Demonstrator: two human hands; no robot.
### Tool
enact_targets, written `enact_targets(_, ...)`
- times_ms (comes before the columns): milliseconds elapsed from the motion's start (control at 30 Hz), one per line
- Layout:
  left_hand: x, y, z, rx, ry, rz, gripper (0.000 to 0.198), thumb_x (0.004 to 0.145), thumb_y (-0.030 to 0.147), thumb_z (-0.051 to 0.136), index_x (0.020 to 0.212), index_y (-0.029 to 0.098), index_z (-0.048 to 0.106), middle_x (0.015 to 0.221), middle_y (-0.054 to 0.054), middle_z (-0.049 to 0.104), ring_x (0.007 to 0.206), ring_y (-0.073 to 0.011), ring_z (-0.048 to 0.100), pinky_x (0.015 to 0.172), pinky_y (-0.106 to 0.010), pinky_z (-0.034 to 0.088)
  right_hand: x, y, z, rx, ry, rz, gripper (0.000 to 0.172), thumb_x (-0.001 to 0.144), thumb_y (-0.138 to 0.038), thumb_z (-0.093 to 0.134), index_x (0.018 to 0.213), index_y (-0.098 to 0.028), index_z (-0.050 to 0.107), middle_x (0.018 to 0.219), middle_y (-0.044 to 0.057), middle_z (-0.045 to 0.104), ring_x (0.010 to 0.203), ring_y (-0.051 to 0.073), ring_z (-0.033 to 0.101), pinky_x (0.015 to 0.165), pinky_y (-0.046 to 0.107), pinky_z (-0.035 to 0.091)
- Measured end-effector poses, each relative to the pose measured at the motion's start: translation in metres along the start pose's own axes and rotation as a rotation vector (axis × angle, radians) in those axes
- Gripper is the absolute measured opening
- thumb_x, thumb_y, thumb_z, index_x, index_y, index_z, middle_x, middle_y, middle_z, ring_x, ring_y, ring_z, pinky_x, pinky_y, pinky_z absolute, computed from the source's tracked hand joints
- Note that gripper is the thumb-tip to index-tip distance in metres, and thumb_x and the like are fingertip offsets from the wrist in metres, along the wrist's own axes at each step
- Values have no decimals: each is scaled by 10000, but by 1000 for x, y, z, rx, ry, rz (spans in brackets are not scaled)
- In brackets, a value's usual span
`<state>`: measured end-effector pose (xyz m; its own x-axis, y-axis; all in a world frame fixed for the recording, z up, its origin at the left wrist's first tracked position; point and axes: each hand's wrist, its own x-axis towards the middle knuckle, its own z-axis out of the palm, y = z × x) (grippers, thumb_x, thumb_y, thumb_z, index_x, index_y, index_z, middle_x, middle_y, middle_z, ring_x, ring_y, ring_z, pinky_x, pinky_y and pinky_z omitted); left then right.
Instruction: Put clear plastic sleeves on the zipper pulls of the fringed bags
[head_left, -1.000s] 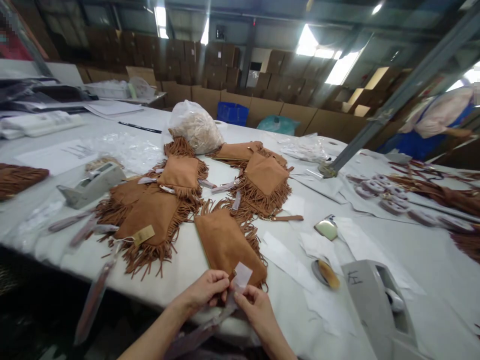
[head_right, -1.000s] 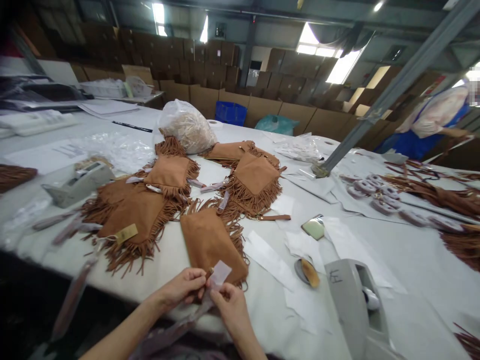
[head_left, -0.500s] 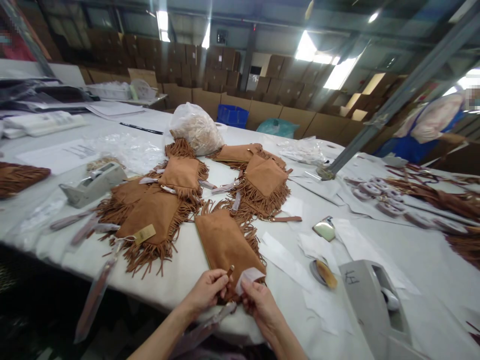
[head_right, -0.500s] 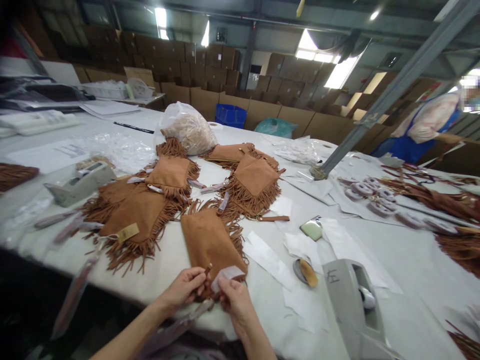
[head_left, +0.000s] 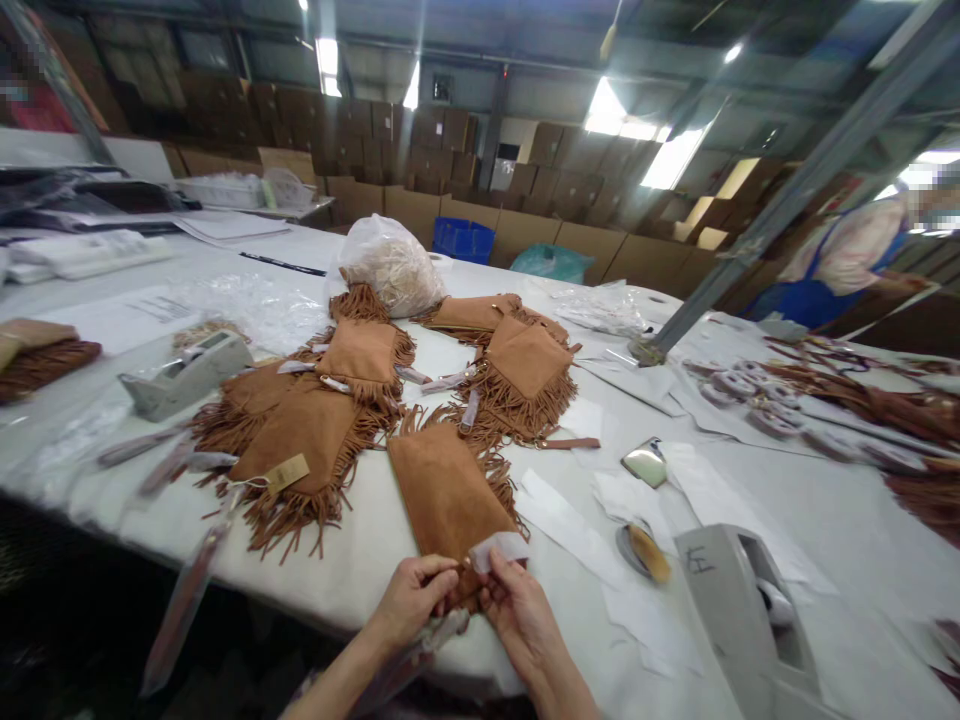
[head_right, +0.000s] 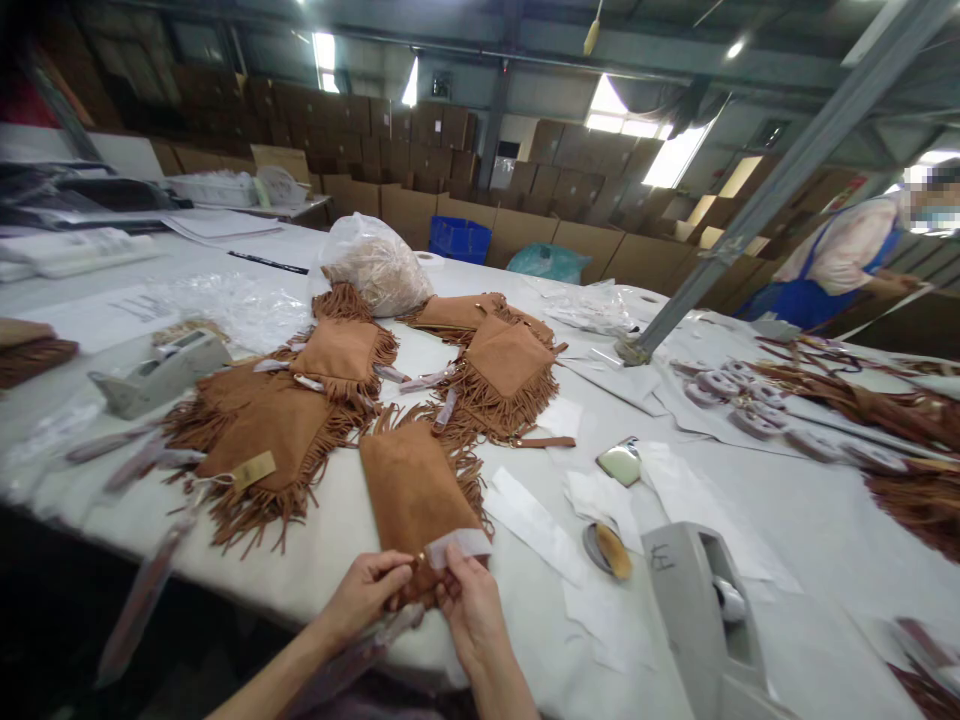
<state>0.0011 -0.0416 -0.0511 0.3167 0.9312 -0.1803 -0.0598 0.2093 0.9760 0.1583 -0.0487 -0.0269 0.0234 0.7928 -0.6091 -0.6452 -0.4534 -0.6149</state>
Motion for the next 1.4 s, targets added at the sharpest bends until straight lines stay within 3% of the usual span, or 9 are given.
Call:
enact_targets(433, 1, 6, 2, 47, 22, 0, 365, 785, 434, 580, 794, 88, 695, 501, 14, 523, 420, -79, 430, 425, -196, 310, -4, -3, 9, -163, -79, -81, 285, 605, -371, 812, 654, -144, 647, 627, 14, 677, 577, 108, 584, 575, 210, 433)
enact_targets(600, 0, 8, 3, 36, 31, -4, 290, 787, 377, 581, 727, 99, 634, 511, 7, 550, 416, -80, 455, 422, -190, 330, 0, -2, 5, -523, -145, -234, 381, 674, -498, 714, 673, -118, 695, 638, 67, 697, 602, 174, 609, 594, 267, 449)
enact_targets(700, -1, 7, 2, 10, 58, -10, 180, 775, 300, 589, 841, 140, 542, 563, 23, 581, 417, -87, 491, 430, -190, 359, 4, -3, 1, -800, -116, -375, 417, 715, -529, 652, 639, -121, 692, 596, 70, 685, 560, 183, 591, 528, 265, 424)
enact_targets(933, -4, 11, -2, 5, 10, 12, 318, 761, 230, 604, 994, 202, 389, 660, 53, 564, 502, -104, 543, 522, -218, 444, -3, 4, 8, -1101, -150, -495, 385, 760, -495, 589, 672, -135, 694, 640, 73, 703, 613, 213, 625, 538, 267, 448)
enact_targets(1000, -9, 17, -6, 53, -13, 49, 352, 747, 198, 606, 1034, 204, 400, 748, 22, 586, 624, -126, 572, 591, -229, 459, -6, 7, 12, -1129, -151, -524, 377, 773, -480, 574, 697, -135, 702, 657, 72, 706, 636, 216, 630, 577, 274, 461)
enact_targets(1133, -22, 29, -19, 391, 103, 108, 434, 637, 101, 637, 1040, 209, 517, 974, -33, 576, 887, -177, 540, 769, -262, 429, -9, 9, 16, -1114, -131, -546, 379, 805, -470, 541, 714, -138, 698, 668, 66, 703, 643, 212, 627, 604, 278, 468)
enact_targets(1233, -27, 31, -25, 552, 31, 78, 242, 674, 105, 581, 896, 196, 612, 832, -7, 582, 788, -161, 533, 725, -250, 396, -9, 11, 17, -1083, -117, -541, 387, 804, -479, 546, 698, -135, 686, 656, 69, 697, 638, 215, 626, 584, 276, 467)
enact_targets(1300, -27, 30, -24, 493, -40, 64, 132, 739, 131, 522, 820, 181, 613, 743, 6, 593, 705, -142, 534, 652, -231, 381, -10, 13, 19, -1055, -114, -538, 393, 806, -485, 547, 701, -131, 680, 656, 74, 693, 638, 218, 628, 580, 278, 470)
enact_targets(1400, -25, 27, -19, 364, -30, 38, 78, 772, 167, 510, 758, 166, 587, 681, 13, 603, 644, -128, 539, 595, -214, 373, -15, 20, 22, -1042, -109, -565, 379, 826, -469, 537, 714, -133, 673, 651, 75, 676, 629, 212, 625, 577, 277, 473)
